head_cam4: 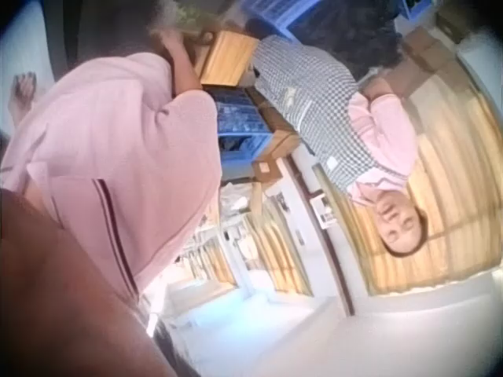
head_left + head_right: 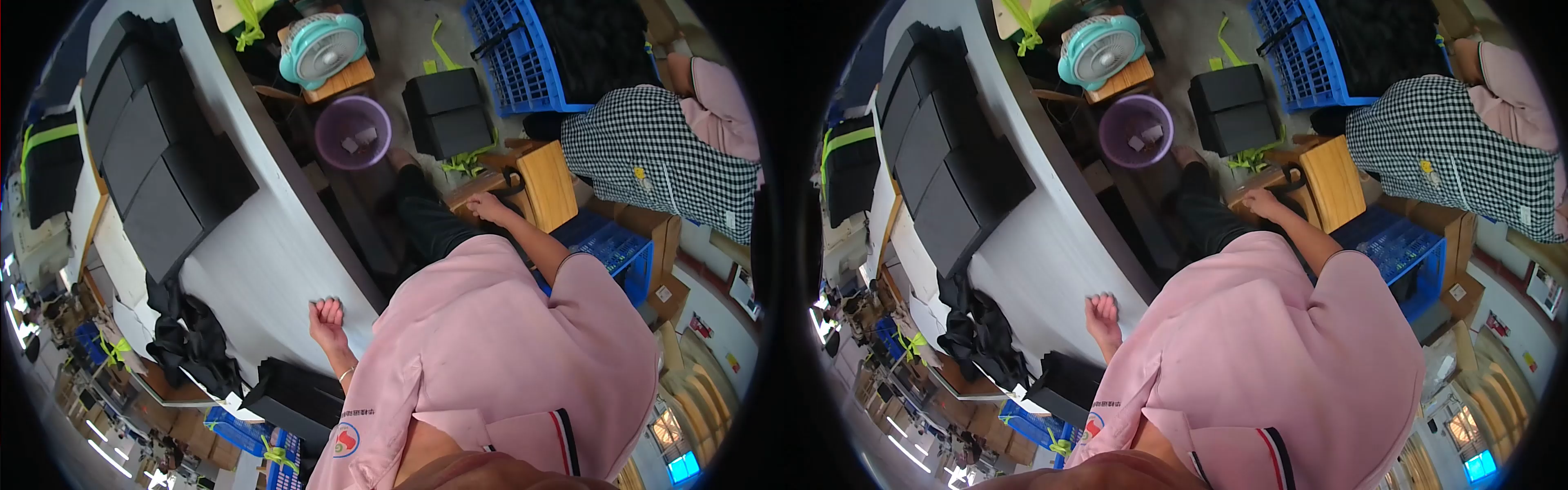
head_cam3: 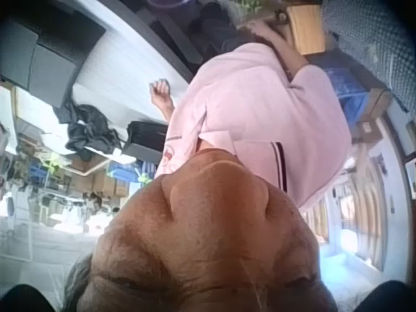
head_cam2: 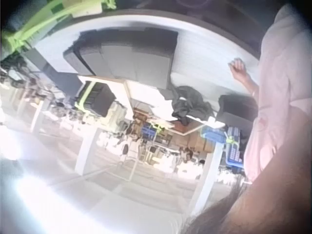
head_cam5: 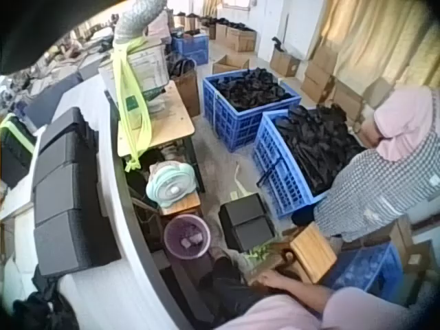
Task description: The recorder gathers, stacks, and aligns black fabric panels on a workbench.
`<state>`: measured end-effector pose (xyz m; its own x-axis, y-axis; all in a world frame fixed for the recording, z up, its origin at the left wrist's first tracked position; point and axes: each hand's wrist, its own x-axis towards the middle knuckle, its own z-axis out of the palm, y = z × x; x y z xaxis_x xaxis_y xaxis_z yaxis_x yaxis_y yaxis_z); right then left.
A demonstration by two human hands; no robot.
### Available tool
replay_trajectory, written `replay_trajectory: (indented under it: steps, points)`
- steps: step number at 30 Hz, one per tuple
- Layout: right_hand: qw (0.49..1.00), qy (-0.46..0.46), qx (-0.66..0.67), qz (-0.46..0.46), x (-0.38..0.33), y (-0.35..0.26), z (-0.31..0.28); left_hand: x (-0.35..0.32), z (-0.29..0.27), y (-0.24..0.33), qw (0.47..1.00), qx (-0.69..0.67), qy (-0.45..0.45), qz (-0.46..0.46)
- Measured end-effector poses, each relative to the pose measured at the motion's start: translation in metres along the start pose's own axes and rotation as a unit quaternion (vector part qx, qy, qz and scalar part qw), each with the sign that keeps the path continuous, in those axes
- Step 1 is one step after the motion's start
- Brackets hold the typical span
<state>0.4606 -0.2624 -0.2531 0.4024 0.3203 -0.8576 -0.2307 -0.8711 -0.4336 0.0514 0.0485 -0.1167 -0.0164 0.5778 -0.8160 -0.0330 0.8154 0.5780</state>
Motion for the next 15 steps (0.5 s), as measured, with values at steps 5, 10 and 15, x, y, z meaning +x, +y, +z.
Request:
replay_trajectory:
  steps: [5, 10, 15]
  points:
    - [0.999, 0.036, 0.016, -0.020, -0.004, -0.003, 0.031, -0.005, 0.006, -0.001, 1.000, 0.019, 0.013, 0.018]
    - [0.999, 0.003, -0.006, -0.054, 0.001, 0.007, 0.047, -0.015, 0.016, -0.003, 0.998, 0.043, 0.026, 0.050]
    - [0.989, 0.004, 0.136, -0.049, 0.024, 0.005, 0.051, -0.024, 0.030, -0.006, 0.994, 0.063, 0.058, 0.063]
